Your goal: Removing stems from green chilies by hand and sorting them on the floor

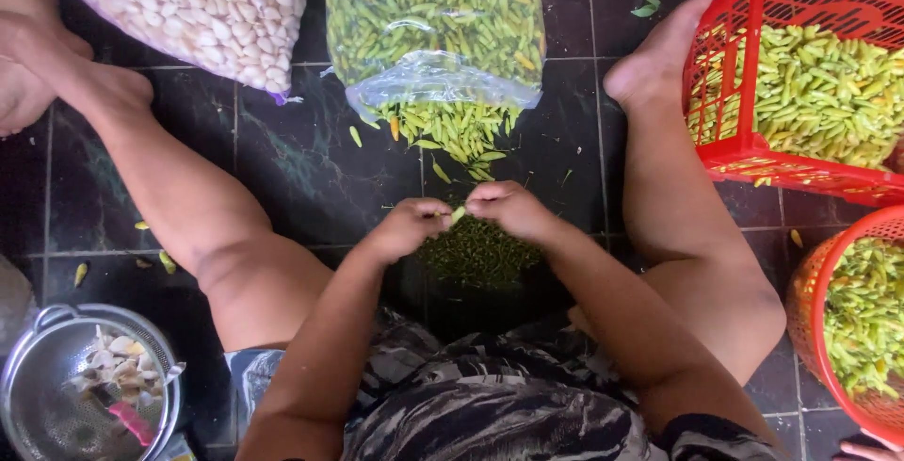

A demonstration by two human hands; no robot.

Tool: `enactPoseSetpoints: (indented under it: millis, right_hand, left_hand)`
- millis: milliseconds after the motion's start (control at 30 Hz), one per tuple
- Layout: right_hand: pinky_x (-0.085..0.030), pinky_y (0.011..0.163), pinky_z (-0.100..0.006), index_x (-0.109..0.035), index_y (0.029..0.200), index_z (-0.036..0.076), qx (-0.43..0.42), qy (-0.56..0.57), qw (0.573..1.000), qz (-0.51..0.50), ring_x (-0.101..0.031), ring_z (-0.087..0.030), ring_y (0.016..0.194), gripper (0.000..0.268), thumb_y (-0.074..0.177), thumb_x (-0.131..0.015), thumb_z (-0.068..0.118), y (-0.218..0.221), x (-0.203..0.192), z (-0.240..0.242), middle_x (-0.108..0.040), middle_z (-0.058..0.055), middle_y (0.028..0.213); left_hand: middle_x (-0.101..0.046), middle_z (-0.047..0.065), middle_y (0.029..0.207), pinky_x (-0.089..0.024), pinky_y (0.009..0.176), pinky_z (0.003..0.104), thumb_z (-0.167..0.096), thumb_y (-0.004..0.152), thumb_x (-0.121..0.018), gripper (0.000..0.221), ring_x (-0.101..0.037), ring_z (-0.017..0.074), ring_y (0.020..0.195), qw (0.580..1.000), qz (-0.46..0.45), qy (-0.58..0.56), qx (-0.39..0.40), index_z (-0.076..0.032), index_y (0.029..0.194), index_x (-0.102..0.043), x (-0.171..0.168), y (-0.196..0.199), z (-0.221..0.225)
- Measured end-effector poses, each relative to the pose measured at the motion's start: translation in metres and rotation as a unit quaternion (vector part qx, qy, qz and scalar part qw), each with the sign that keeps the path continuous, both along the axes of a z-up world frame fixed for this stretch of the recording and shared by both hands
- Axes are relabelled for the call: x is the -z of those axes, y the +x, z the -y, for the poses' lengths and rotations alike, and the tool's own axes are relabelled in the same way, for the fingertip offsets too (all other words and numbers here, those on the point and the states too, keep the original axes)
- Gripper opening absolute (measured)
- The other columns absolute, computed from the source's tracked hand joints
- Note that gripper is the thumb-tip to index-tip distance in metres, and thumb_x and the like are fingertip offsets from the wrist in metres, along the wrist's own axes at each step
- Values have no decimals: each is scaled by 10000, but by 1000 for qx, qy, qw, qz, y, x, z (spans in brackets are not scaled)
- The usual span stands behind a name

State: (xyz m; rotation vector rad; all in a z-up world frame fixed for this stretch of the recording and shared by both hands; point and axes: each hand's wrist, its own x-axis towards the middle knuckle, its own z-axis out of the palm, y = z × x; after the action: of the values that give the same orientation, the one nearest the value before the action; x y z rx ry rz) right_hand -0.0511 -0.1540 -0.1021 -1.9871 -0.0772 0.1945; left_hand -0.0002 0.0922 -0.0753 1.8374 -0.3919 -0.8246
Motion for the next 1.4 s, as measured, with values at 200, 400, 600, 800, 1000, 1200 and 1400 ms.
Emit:
enactPoseSetpoints:
  millis: [200,400,600,800,1000,1200,1400]
  right_hand:
    - [-512,951,-447,-753,1160,43,10,134,983,-128,-697,-297,982,200,1049,-651,175,-7,-43,-8,-781,-187,1055]
    - [-537,854,-399,-760,1137,133,-64,-91,990,-88,-698,-267,947,198,1027,-651,255,-12,-59,-45,-717,-76,1009]
    - [-494,717,-418,-725,936,44,12,0,984,-177,-637,-279,753,169,986,-685,201,-6,-19,-64,-638,-122,800]
    - [-401,491,-297,-605,684,138,81,-116,984,-112,-487,-145,461,327,998,-608,229,36,-22,-77,-513,3,539]
    - [-593,783,-484,-698,1086,-77,54,-294,952,-67,-716,-382,929,350,1031,-619,260,92,1,-86,-693,-255,972]
    - [-597,732,-439,-731,1163,46,94,-219,959,-156,-730,-330,936,331,1019,-568,297,89,17,-79,-724,-171,995]
    - [-590,650,-340,-571,1271,-166,209,252,900,-289,-708,-207,741,522,880,-717,148,48,-14,-61,-663,-174,811]
  left_hand:
    - [-708,110,957,-656,756,256,-94,939,-762,269,-737,166,838,895,-288,-242,-242,43,1156,-682,12,-8,-4]
    - [-655,75,932,-674,826,323,-115,949,-773,285,-727,174,848,894,-271,-219,-283,27,1181,-689,35,-19,-2]
    - [-724,107,814,-617,682,284,-129,945,-792,215,-686,142,715,945,-99,-166,-263,10,1100,-736,41,-34,5]
    - [-729,155,948,-585,873,419,-86,931,-780,152,-705,232,899,923,81,-123,-356,-77,1082,-774,36,-30,9]
    - [-668,135,900,-641,706,339,-47,946,-672,126,-687,189,764,827,-187,-326,-419,-9,1056,-623,9,-4,-17]
    - [-632,157,723,-506,480,261,38,839,-659,130,-594,176,584,878,-129,-284,-363,5,965,-671,27,0,-23]
    - [-654,109,671,-406,469,240,3,814,-656,218,-522,112,542,936,-104,-165,-293,-31,1004,-758,53,-3,-4]
